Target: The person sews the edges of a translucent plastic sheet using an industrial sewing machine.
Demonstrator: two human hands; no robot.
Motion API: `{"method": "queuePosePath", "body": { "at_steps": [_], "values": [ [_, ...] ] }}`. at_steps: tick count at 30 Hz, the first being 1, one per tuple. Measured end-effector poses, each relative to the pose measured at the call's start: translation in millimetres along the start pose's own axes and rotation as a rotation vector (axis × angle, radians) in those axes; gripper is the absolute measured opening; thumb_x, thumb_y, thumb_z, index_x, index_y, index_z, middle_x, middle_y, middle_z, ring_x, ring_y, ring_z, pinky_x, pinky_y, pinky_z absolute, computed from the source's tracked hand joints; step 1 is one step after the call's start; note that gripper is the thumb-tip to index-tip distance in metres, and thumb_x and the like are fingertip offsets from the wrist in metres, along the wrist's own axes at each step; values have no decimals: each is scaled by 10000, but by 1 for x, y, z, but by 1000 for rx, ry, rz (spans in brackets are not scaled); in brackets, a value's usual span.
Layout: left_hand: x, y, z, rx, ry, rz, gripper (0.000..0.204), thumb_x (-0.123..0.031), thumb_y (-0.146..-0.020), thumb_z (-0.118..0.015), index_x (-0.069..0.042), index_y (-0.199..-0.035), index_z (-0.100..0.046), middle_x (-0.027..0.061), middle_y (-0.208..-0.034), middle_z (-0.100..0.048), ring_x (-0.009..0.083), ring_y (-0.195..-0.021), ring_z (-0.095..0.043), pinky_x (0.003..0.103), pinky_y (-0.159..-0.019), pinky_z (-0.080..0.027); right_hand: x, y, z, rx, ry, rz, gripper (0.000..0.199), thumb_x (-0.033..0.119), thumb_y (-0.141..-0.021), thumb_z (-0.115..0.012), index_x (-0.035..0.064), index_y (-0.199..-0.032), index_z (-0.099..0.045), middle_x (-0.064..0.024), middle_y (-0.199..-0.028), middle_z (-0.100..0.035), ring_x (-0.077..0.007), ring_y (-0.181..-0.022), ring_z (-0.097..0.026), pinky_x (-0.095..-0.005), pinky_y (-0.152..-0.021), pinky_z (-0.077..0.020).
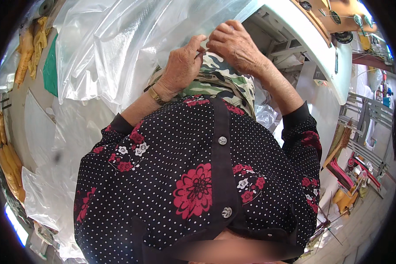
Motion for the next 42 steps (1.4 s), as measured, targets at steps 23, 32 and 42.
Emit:
{"method": "queuePosePath", "body": {
  "at_steps": [23, 32, 42],
  "values": [
    [-20, -8, 18, -268, -139, -337, 433, 41, -786, -718, -38, -1208, -659, 56, -748, -519, 177, -610, -508, 302, -560, -435, -1, -24, 55, -95, -44, -183, 171, 270, -936, -591, 134, -895, -686, 0, -872, -642, -174, -955, -566, -400, -957, -348],
    [-49, -22, 49, 143, -249, -428, 429, 43, -813, -592, -6, -1239, -611, 110, -763, -467, 279, -648, -555, 397, -570, -453, -22, -21, 70, -81, -104, -19, 268, 314, -891, -651, 86, -778, -570, -23, -769, -526, -187, -801, -529, -346, -764, -429],
    [-43, -32, 65, 209, -126, -366, 373, 75, -816, -588, -9, -1175, -642, 159, -782, -509, 321, -656, -557, 397, -593, -451, -78, -8, 81, -220, -45, 59, 325, 354, -830, -684, 96, -724, -518, -34, -741, -491, -225, -787, -532, -371, -728, -431]
  ]
}}
Point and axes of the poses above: each hand's wrist, its own y-axis away from the middle knuckle, its own z-axis out of the back of the hand, x = y × z, the point moved 1 cm from there along -y, towards the middle knuckle
